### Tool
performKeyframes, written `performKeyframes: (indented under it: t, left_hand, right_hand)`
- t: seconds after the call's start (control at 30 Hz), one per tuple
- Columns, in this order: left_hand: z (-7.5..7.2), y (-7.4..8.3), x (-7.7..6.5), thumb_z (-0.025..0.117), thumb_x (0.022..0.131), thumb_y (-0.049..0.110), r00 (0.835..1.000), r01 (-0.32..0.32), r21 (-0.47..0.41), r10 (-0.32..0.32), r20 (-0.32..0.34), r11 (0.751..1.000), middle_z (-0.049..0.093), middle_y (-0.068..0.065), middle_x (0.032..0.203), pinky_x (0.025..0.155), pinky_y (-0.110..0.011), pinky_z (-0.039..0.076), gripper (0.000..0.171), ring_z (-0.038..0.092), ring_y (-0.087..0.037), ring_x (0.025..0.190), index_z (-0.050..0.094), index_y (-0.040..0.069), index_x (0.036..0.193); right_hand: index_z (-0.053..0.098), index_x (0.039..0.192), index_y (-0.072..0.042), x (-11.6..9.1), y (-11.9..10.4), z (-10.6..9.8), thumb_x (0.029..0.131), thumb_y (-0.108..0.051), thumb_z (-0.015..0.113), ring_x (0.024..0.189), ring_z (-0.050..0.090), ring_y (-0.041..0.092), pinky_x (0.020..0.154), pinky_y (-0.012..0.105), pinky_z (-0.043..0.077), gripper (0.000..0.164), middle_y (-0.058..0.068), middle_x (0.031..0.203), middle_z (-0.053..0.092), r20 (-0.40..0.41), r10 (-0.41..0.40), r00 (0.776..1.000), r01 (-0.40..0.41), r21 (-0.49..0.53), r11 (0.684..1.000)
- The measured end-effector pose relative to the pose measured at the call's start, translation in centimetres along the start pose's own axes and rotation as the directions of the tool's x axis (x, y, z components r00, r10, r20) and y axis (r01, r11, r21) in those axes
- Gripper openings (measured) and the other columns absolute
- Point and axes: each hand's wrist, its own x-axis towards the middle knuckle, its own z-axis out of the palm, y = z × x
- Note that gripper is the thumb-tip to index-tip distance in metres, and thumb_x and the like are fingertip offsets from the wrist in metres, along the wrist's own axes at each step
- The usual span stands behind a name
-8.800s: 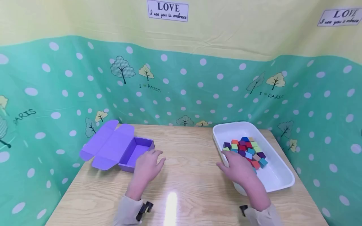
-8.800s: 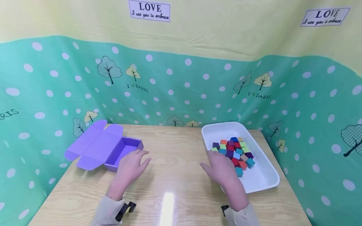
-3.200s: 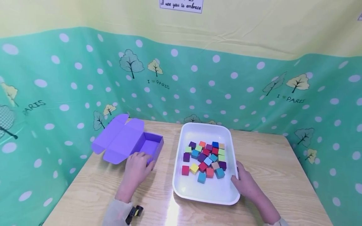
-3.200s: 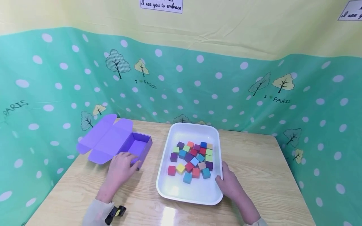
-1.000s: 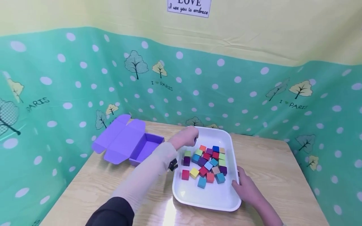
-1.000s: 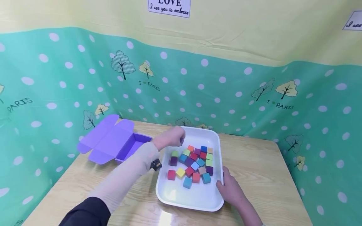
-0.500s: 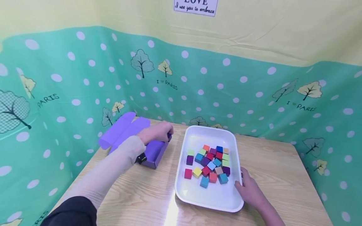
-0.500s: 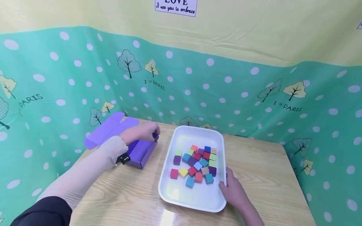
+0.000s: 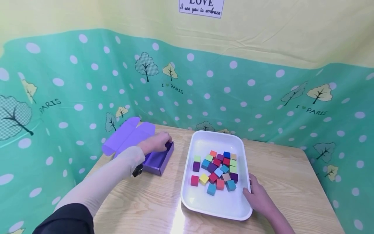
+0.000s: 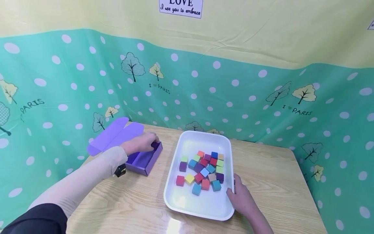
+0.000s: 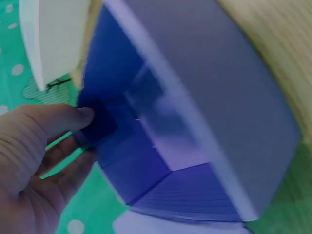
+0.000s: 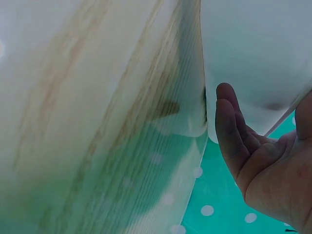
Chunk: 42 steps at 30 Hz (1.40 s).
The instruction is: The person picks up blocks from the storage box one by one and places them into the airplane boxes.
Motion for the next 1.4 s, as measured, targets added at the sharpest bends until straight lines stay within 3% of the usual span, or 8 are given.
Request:
performKeyframes:
  t: [0.2,0.4,0.6,0.73,0.9,1.03,1.17,1.4]
  left_hand:
    - [1.5,-0.3,-0.1,0.072,0.077,0.001,0.997,-0.035,0.033,0.037,-0.067,0.999,0.066,-0.014,0.106,0.090,-0.039,0.049,0.034,0.062,-0.028,0.102,0.068,-0.002,0.111]
    - [2.8,1.3,0.0,0.070,0.077,0.001,0.997,-0.052,0.021,0.053,-0.058,0.998,0.064,-0.014,0.103,0.084,-0.038,0.051,0.035,0.063,-0.026,0.095,0.068,-0.001,0.111]
    - [3.6,2.9,0.6,0.067,0.079,-0.002,0.996,-0.035,0.074,0.041,-0.082,0.997,0.063,-0.010,0.101,0.080,-0.035,0.052,0.032,0.063,-0.023,0.089,0.069,0.005,0.110]
    - [4.1,3.0,0.9,0.065,0.081,-0.002,0.996,-0.019,0.100,0.027,-0.083,0.995,0.063,-0.009,0.104,0.082,-0.033,0.051,0.031,0.064,-0.022,0.093,0.068,0.006,0.111]
    - [4.6,2.9,0.9,0.066,0.082,0.000,0.989,-0.023,0.086,0.035,-0.142,0.996,0.062,-0.008,0.098,0.078,-0.033,0.052,0.022,0.064,-0.022,0.089,0.069,0.007,0.102]
    - [4.6,2.7,0.6,0.069,0.080,0.005,0.989,0.054,0.075,-0.043,-0.139,0.996,0.060,-0.006,0.085,0.067,-0.036,0.052,0.008,0.062,-0.021,0.075,0.064,0.010,0.084]
    - [4.5,2.5,0.5,0.074,0.078,0.012,0.982,0.169,0.049,-0.164,-0.089,0.984,0.060,-0.005,0.075,0.062,-0.038,0.050,0.016,0.057,-0.019,0.067,0.059,0.013,0.073]
    - [4.0,2.2,0.6,0.077,0.079,0.019,0.964,0.254,0.062,-0.248,-0.095,0.965,0.063,-0.010,0.084,0.064,-0.043,0.052,0.018,0.060,-0.024,0.073,0.062,0.009,0.079]
  right_hand:
    - [0.016,0.148,0.006,-0.1,0.0,0.0,0.095,-0.011,0.050,0.119,0.051,0.046,0.082,0.044,0.054,0.066,0.037,0.139,0.038,-0.003,-0.012,1.000,0.012,-0.009,1.000]
    - [0.016,0.148,0.006,-0.1,0.0,0.1,0.095,-0.011,0.051,0.119,0.051,0.046,0.081,0.043,0.054,0.066,0.037,0.138,0.039,0.003,-0.005,1.000,0.005,-0.012,1.000]
    - [0.016,0.148,0.005,0.1,0.2,0.0,0.095,-0.012,0.051,0.119,0.051,0.045,0.082,0.044,0.054,0.066,0.036,0.139,0.039,-0.001,-0.008,1.000,0.008,-0.015,1.000]
    - [0.016,0.149,0.004,0.1,0.3,0.1,0.096,-0.012,0.050,0.119,0.052,0.044,0.081,0.042,0.054,0.065,0.036,0.139,0.039,-0.001,-0.009,1.000,0.009,-0.004,1.000]
    - [0.016,0.148,0.005,0.1,0.1,0.0,0.095,-0.011,0.050,0.117,0.053,0.044,0.079,0.042,0.055,0.065,0.036,0.139,0.039,0.003,-0.003,1.000,0.003,0.000,1.000]
    - [0.016,0.148,0.005,0.1,0.1,0.0,0.095,-0.011,0.050,0.116,0.054,0.044,0.078,0.041,0.055,0.065,0.037,0.139,0.039,0.011,-0.006,1.000,0.006,0.011,1.000]
    - [0.015,0.148,0.005,0.1,0.3,-0.3,0.096,-0.011,0.051,0.119,0.050,0.046,0.084,0.043,0.053,0.066,0.036,0.141,0.036,0.028,0.006,1.000,-0.007,0.045,0.999]
    - [0.014,0.152,-0.001,1.2,0.4,-1.5,0.097,-0.014,0.056,0.130,0.035,0.050,0.097,0.052,0.043,0.071,0.032,0.148,0.030,0.073,0.022,0.997,-0.035,0.191,0.981]
